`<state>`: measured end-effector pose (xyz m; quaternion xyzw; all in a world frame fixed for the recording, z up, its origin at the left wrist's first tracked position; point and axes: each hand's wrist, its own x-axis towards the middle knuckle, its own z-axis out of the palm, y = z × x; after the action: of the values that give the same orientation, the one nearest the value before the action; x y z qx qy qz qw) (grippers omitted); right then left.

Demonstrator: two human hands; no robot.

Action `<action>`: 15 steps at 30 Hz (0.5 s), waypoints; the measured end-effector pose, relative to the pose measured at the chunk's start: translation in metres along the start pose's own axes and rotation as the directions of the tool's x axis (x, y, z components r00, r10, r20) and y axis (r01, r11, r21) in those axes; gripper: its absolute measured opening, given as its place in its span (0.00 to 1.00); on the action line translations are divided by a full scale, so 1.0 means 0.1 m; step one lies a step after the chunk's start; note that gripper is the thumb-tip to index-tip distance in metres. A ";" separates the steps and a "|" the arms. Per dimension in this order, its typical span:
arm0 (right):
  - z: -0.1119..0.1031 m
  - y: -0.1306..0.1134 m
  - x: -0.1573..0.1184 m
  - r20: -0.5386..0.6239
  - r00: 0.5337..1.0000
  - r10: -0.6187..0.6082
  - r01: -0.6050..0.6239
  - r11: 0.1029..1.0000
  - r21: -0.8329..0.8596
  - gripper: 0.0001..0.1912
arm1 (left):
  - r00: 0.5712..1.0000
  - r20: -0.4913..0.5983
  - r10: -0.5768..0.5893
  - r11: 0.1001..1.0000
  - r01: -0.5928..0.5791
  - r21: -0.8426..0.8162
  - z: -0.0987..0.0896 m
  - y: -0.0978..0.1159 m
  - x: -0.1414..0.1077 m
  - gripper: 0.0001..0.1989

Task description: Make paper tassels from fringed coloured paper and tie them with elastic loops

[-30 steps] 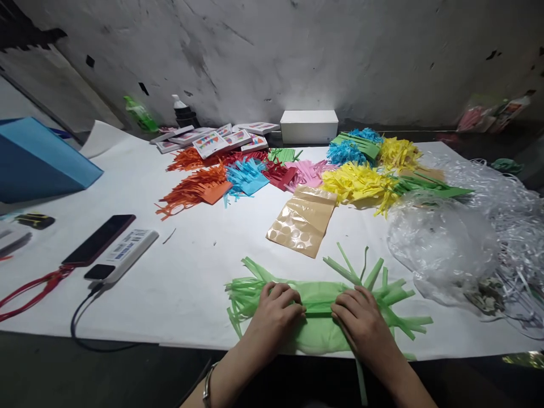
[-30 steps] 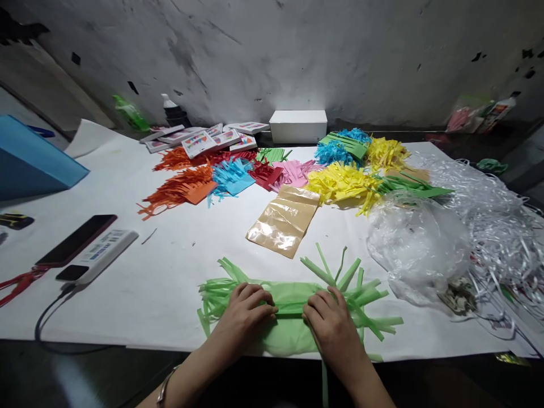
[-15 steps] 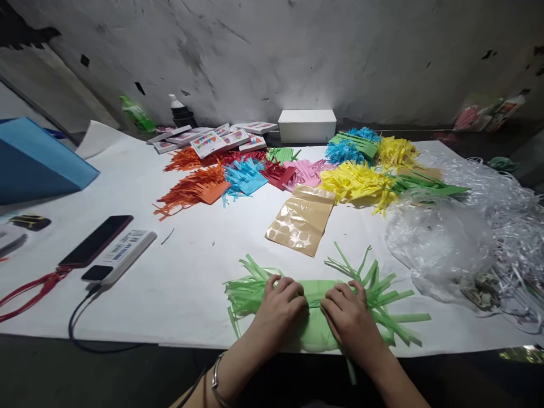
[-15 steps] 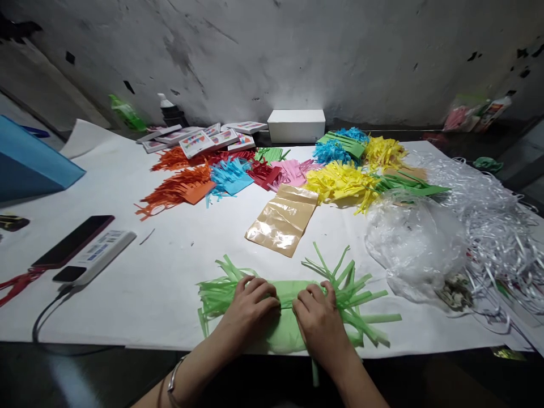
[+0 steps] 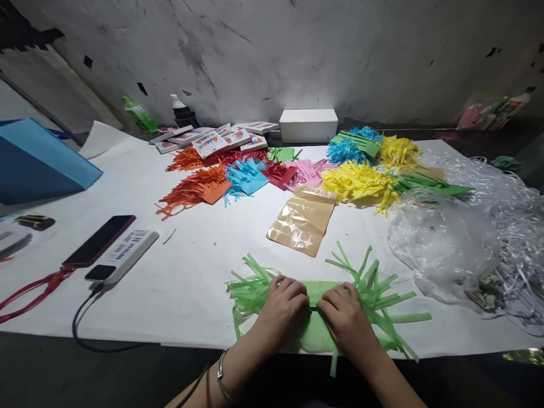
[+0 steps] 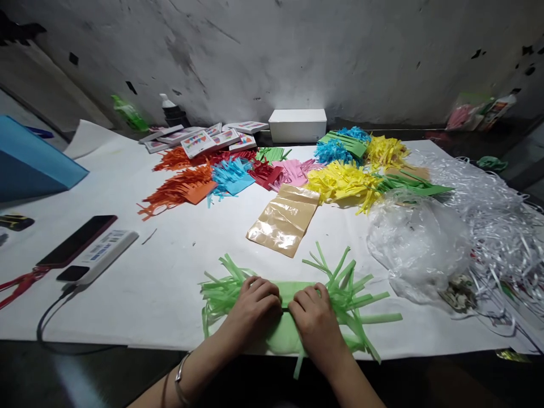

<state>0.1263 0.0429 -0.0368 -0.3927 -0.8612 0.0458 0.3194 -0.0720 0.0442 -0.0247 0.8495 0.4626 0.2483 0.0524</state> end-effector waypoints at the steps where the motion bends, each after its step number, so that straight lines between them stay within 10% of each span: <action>1: -0.04 0.03 -0.03 -0.002 1.000 0.011 -0.011 1.000 0.012 0.12 | 1.000 -0.001 -0.019 1.000 0.019 0.000 0.00 0.00 -0.01 0.07; 15: -0.06 -0.07 0.00 -0.080 0.939 0.335 -0.339 0.939 -0.048 0.08 | 0.987 0.055 -0.151 0.973 0.138 0.185 -0.07 0.09 0.08 0.07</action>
<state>0.1255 0.0366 -0.0294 -0.5454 -0.7704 0.0594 0.3248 -0.0647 0.0445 -0.0132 0.8228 0.5418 0.1713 0.0089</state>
